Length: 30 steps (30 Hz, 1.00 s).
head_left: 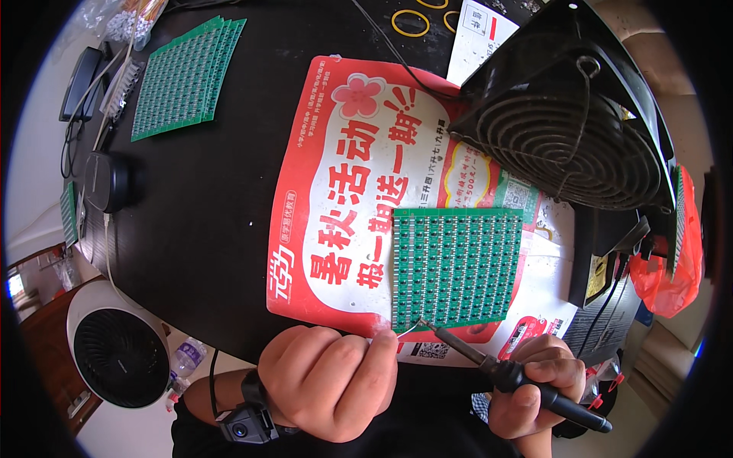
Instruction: Soldering components onto a printed circuit board.
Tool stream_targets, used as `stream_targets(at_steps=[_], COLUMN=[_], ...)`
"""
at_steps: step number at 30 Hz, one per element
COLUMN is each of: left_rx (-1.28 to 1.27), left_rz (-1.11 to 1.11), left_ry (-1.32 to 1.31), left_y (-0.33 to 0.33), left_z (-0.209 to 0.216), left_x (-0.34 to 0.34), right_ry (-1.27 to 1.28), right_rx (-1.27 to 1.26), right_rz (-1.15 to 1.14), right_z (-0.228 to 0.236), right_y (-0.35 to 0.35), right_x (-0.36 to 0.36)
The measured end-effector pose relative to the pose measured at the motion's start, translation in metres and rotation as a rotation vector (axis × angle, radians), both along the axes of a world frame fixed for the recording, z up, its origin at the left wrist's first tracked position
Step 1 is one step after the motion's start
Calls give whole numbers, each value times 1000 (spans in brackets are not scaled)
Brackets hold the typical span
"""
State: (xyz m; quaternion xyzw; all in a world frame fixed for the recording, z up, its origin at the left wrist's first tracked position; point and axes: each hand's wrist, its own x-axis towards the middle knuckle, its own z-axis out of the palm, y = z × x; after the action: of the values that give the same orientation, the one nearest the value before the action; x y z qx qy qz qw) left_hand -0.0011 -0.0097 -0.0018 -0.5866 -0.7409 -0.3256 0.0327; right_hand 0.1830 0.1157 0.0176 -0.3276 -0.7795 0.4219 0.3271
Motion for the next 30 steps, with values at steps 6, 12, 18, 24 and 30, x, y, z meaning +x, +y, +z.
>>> stream_targets(at_steps=[6,12,18,24,30], left_rx=[17,96,88,4,-1], left_rz=[1,-43,-59,-56,-66], left_ry=[0,66,71,-6,1], left_y=[0,2,3,-1,-2], left_z=[1,-7,-6,-1,1], left_x=[0,-5,-6,-2,-3], right_ry=[49,120,71,47,55], right_rx=[-5,-17,12,16,15], right_rz=[-9,-16,6,13,9], right_z=[-3,-3,-3,-2,-3], right_y=[-2,-2,0,1,-1], right_x=[0,-2,-2,-2,0])
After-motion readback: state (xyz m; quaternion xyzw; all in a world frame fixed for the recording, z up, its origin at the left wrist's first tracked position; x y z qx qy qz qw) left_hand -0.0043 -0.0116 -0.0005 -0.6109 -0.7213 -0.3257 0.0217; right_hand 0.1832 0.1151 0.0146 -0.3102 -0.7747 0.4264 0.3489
